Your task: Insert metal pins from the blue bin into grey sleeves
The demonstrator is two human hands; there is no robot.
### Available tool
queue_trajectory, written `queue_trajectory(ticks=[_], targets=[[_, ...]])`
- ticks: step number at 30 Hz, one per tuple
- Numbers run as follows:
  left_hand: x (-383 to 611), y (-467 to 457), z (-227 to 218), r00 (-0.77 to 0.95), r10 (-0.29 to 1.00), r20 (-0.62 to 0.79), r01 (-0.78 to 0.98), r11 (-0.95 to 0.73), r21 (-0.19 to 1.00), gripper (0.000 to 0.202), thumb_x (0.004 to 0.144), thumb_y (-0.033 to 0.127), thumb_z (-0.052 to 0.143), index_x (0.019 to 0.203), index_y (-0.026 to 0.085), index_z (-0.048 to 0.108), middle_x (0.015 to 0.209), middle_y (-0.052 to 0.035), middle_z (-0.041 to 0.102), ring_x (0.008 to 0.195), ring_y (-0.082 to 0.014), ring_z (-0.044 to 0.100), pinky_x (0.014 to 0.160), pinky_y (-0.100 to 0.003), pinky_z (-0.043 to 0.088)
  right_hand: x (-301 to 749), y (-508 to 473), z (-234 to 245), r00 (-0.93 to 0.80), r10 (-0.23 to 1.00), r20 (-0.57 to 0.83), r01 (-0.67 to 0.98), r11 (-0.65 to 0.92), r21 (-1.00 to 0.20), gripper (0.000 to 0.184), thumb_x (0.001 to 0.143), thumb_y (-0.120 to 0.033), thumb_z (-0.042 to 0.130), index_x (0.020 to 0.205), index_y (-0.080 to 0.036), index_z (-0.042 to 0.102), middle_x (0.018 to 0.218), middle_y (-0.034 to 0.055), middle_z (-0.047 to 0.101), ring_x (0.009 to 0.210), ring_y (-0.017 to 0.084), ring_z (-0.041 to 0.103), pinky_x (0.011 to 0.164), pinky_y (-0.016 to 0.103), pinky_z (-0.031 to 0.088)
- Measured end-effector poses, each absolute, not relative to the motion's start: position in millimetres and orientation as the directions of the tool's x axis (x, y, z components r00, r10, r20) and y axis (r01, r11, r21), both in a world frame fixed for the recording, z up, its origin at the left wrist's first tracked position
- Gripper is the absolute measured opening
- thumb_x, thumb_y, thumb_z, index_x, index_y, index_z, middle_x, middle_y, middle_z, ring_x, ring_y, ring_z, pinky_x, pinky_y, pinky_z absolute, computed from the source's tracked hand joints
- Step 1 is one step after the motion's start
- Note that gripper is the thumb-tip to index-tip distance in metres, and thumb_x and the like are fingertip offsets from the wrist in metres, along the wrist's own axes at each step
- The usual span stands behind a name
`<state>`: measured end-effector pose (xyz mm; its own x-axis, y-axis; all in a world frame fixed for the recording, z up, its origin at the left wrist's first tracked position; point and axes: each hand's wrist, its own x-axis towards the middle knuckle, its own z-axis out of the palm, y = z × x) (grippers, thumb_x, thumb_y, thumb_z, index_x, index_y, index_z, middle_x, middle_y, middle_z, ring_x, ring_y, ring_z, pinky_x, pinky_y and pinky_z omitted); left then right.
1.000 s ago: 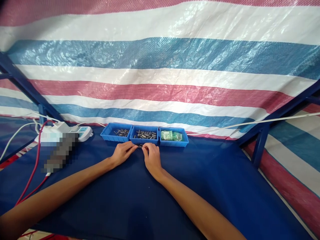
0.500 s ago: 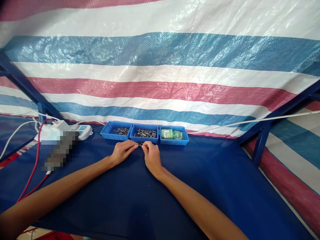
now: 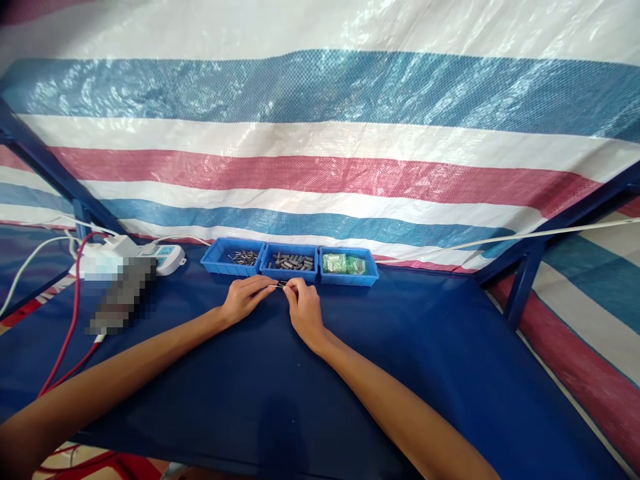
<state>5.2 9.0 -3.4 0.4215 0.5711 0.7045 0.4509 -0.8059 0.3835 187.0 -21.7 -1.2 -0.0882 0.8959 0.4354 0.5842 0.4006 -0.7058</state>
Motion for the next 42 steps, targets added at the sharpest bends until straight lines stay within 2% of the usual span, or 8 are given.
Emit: queue_trajectory(ticks=[8,13,18,25,30,36,42], targets=[[4,4,2,0.451,0.588,0.672,0.459,-0.798,0.39,0.021,0.092,0.022,0.047,0.106,0.017,0.062,0.101,-0.0055,0.069,0.092,-0.013,0.065,0.079,-0.021,0.052,186,-21,1,-0.139,0.905,0.402,0.606,0.399,-0.689,0.022,0.092,-0.037,0.043,0.083,-0.021,0.056,0.066,-0.0014,0.061,0.061,0.015,0.053,0.067,0.027,0.038],[2,2,3,0.434,0.655,0.619,0.495,-0.747,0.444,0.023,0.094,0.02,0.041,0.108,0.017,0.059,0.097,-0.0036,0.069,0.081,-0.0102,0.066,0.073,-0.018,0.05,186,-23,3,-0.127,0.905,0.407,0.603,0.396,-0.692,0.024,0.093,-0.035,0.04,0.083,-0.021,0.056,0.068,-0.001,0.062,0.062,0.015,0.054,0.067,0.026,0.037],[1,4,-1,0.42,0.667,0.615,0.5,-0.736,0.457,0.021,0.095,0.021,0.039,0.103,0.017,0.057,0.087,-0.0022,0.068,0.074,-0.0092,0.065,0.068,-0.017,0.048,187,-22,2,-0.128,0.899,0.419,0.609,0.405,-0.682,0.024,0.093,-0.033,0.039,0.086,-0.021,0.058,0.071,-0.0001,0.063,0.064,0.016,0.055,0.068,0.027,0.038],[-1,8,-7,0.435,0.625,0.649,0.499,-0.767,0.404,0.026,0.096,0.025,0.037,0.11,0.017,0.057,0.076,-0.0017,0.065,0.066,-0.0091,0.062,0.061,-0.017,0.046,186,-21,1,-0.134,0.898,0.419,0.611,0.408,-0.679,0.025,0.094,-0.033,0.038,0.088,-0.021,0.059,0.072,0.0006,0.064,0.065,0.016,0.056,0.068,0.027,0.039],[-1,8,-5,0.46,0.587,0.666,0.479,-0.796,0.371,0.029,0.095,0.027,0.04,0.116,0.018,0.058,0.082,-0.0036,0.067,0.068,-0.0098,0.062,0.062,-0.018,0.047,187,-21,0,-0.135,0.899,0.416,0.607,0.407,-0.682,0.024,0.094,-0.031,0.038,0.09,-0.021,0.06,0.072,0.0005,0.064,0.065,0.017,0.056,0.068,0.027,0.039],[0,8,-6,0.473,0.559,0.681,0.497,-0.808,0.317,0.03,0.094,0.024,0.043,0.121,0.02,0.056,0.07,-0.0003,0.061,0.058,-0.0075,0.054,0.056,-0.017,0.043,187,-21,-2,-0.137,0.891,0.434,0.599,0.423,-0.68,0.022,0.093,-0.03,0.04,0.095,-0.022,0.06,0.079,0.0013,0.066,0.07,0.017,0.057,0.071,0.028,0.04],[1,9,-8,0.428,0.593,0.682,0.49,-0.786,0.377,0.027,0.094,0.027,0.043,0.114,0.018,0.058,0.083,-0.003,0.068,0.065,-0.0089,0.062,0.06,-0.017,0.048,187,-22,-1,-0.145,0.891,0.429,0.595,0.425,-0.682,0.025,0.093,-0.03,0.039,0.103,-0.023,0.061,0.078,0.0017,0.066,0.072,0.018,0.058,0.071,0.029,0.042]])
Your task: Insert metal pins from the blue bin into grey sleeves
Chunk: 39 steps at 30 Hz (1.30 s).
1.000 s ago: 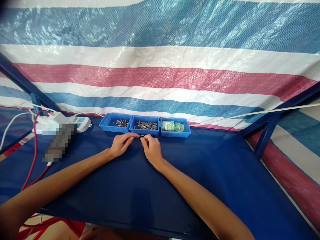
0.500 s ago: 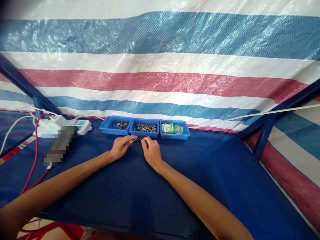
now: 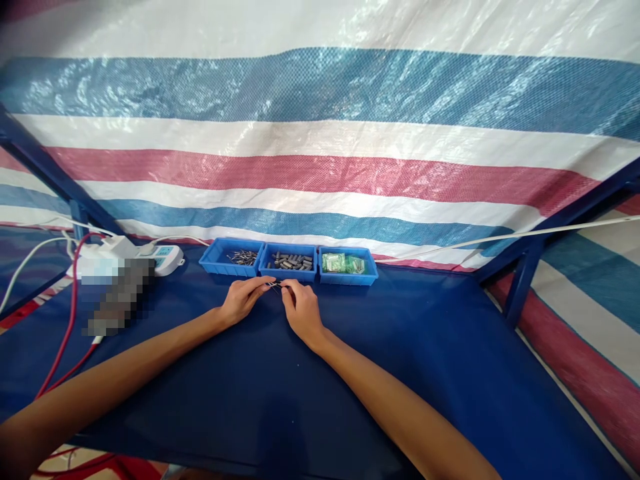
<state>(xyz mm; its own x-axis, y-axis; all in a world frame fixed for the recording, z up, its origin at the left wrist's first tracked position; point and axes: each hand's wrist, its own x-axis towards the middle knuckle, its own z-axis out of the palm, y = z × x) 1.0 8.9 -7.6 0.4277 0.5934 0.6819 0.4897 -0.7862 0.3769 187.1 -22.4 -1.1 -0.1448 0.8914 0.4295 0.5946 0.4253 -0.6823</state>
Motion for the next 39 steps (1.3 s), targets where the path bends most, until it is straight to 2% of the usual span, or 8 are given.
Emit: queue_trajectory(ticks=[6,12,20,24,29,39], targets=[[0,10,-11,0.397,0.635,0.662,0.517,-0.751,0.411,0.023,0.093,0.03,0.045,0.109,0.018,0.057,0.077,-0.0001,0.069,0.061,-0.0084,0.064,0.059,-0.016,0.048,187,-23,-1,-0.187,0.863,0.468,0.532,0.49,-0.69,0.026,0.092,-0.028,0.042,0.107,-0.022,0.062,0.1,0.0037,0.068,0.087,0.019,0.061,0.081,0.031,0.044],[0,11,-14,0.419,0.648,0.636,0.507,-0.748,0.428,0.023,0.093,0.03,0.046,0.111,0.018,0.053,0.078,0.0003,0.069,0.061,-0.0087,0.064,0.058,-0.016,0.047,187,-23,-1,-0.2,0.858,0.473,0.519,0.503,-0.691,0.026,0.091,-0.03,0.044,0.108,-0.022,0.063,0.101,0.0047,0.068,0.086,0.019,0.061,0.08,0.031,0.045],[-1,11,-15,0.42,0.658,0.625,0.504,-0.742,0.442,0.022,0.093,0.03,0.046,0.111,0.019,0.053,0.076,0.0011,0.068,0.062,-0.0091,0.064,0.059,-0.017,0.047,187,-23,1,-0.24,0.855,0.46,0.522,0.513,-0.682,0.022,0.092,-0.029,0.043,0.092,-0.021,0.064,0.089,0.0032,0.068,0.079,0.018,0.06,0.077,0.03,0.043],[0,9,-9,0.383,0.708,0.593,0.534,-0.694,0.483,0.023,0.094,0.03,0.042,0.112,0.018,0.053,0.087,-0.0025,0.067,0.068,-0.0106,0.064,0.064,-0.019,0.048,187,-24,1,-0.18,0.854,0.487,0.505,0.506,-0.7,0.021,0.092,-0.028,0.043,0.09,-0.02,0.062,0.087,0.0036,0.067,0.079,0.018,0.059,0.076,0.028,0.042],[2,6,-3,0.367,0.738,0.567,0.508,-0.669,0.542,0.021,0.095,0.025,0.038,0.109,0.019,0.052,0.097,-0.0047,0.062,0.077,-0.0118,0.064,0.067,-0.02,0.049,189,-25,2,-0.099,0.862,0.497,0.499,0.475,-0.724,0.021,0.092,-0.029,0.042,0.087,-0.019,0.06,0.074,0.002,0.062,0.069,0.016,0.055,0.068,0.026,0.041],[1,8,-8,0.342,0.716,0.609,0.496,-0.688,0.53,0.017,0.093,0.023,0.043,0.107,0.019,0.051,0.1,-0.0052,0.062,0.068,-0.0098,0.063,0.062,-0.019,0.048,189,-25,1,-0.046,0.856,0.515,0.503,0.465,-0.728,0.021,0.092,-0.028,0.042,0.083,-0.019,0.059,0.071,0.0016,0.06,0.067,0.015,0.053,0.066,0.025,0.04]])
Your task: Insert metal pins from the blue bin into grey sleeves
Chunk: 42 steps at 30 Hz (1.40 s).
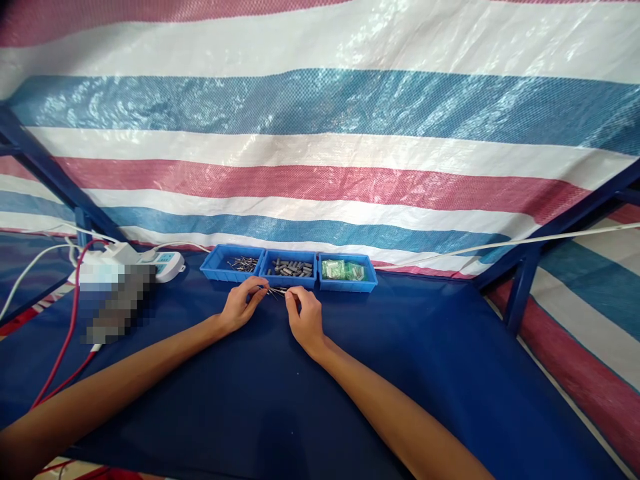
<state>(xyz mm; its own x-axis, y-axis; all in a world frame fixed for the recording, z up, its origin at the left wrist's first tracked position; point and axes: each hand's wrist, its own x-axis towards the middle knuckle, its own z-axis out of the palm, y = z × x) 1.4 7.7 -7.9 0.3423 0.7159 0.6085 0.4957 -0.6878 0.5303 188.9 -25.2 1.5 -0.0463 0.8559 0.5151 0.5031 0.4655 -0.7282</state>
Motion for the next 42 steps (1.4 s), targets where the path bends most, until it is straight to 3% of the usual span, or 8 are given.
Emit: queue_trajectory(ticks=[36,42], targets=[[2.6,7.1,-7.9,0.337,0.694,0.636,0.489,-0.707,0.512,0.017,0.093,0.024,0.044,0.107,0.018,0.051,0.093,-0.0048,0.061,0.059,-0.0072,0.058,0.055,-0.018,0.044,189.0,-25.2,1.0,-0.055,0.852,0.521,0.502,0.475,-0.723,0.019,0.09,-0.027,0.044,0.084,-0.019,0.06,0.071,0.0021,0.061,0.068,0.016,0.055,0.068,0.026,0.043],[3.1,6.8,-7.1,0.341,0.689,0.64,0.486,-0.712,0.507,0.016,0.092,0.024,0.044,0.106,0.018,0.051,0.093,-0.0045,0.062,0.055,-0.0061,0.057,0.053,-0.017,0.044,188.9,-24.3,0.5,-0.054,0.857,0.513,0.496,0.469,-0.731,0.022,0.091,-0.029,0.044,0.09,-0.019,0.063,0.079,0.0039,0.065,0.071,0.017,0.058,0.07,0.027,0.045]])
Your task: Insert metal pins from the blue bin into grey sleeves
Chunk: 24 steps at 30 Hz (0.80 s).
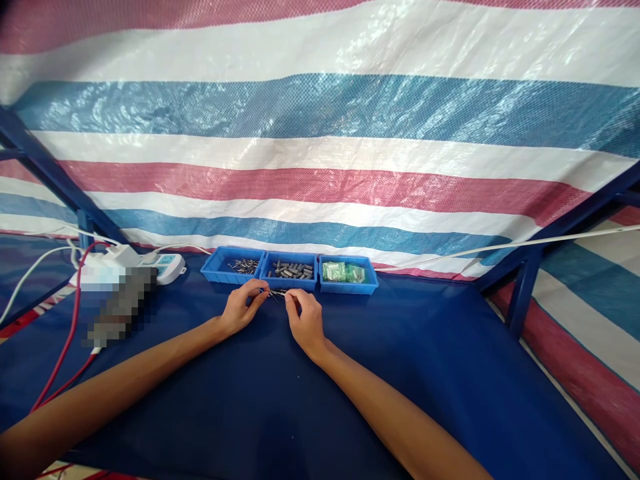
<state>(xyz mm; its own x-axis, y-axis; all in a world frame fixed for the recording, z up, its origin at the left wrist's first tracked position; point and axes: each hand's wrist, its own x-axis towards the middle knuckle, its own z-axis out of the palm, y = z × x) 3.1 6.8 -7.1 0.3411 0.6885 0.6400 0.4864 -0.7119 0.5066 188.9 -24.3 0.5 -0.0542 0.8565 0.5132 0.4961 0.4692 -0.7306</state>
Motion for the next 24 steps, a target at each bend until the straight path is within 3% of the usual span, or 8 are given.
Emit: queue_trajectory(ticks=[14,20,24], targets=[[4.6,6.0,-4.7,0.349,0.695,0.628,0.463,-0.711,0.529,0.016,0.09,0.023,0.048,0.105,0.018,0.051,0.09,-0.0031,0.062,0.048,-0.0032,0.046,0.048,-0.016,0.04,186.8,-20.9,-4.3,-0.073,0.861,0.503,0.455,0.478,-0.751,0.019,0.089,-0.029,0.051,0.094,-0.019,0.066,0.073,0.0019,0.069,0.063,0.015,0.062,0.067,0.027,0.048],[3.0,3.0,-2.8,0.364,0.633,0.683,0.36,-0.772,0.523,0.025,0.089,0.021,0.048,0.114,0.019,0.047,0.114,-0.0112,0.06,0.045,-0.0026,0.043,0.048,-0.018,0.042,186.8,-21.6,-2.4,-0.107,0.88,0.462,0.479,0.453,-0.752,0.019,0.092,-0.028,0.044,0.089,-0.02,0.062,0.069,-0.001,0.066,0.06,0.012,0.06,0.064,0.023,0.046],[0.6,1.8,-4.0,0.449,0.574,0.685,0.305,-0.819,0.486,0.032,0.09,0.02,0.044,0.121,0.02,0.041,0.12,-0.0135,0.06,0.044,-0.0035,0.045,0.047,-0.019,0.042,187.0,-21.7,-1.3,-0.168,0.884,0.436,0.484,0.459,-0.745,0.02,0.093,-0.028,0.041,0.089,-0.021,0.06,0.068,-0.0013,0.065,0.059,0.012,0.059,0.06,0.022,0.044]])
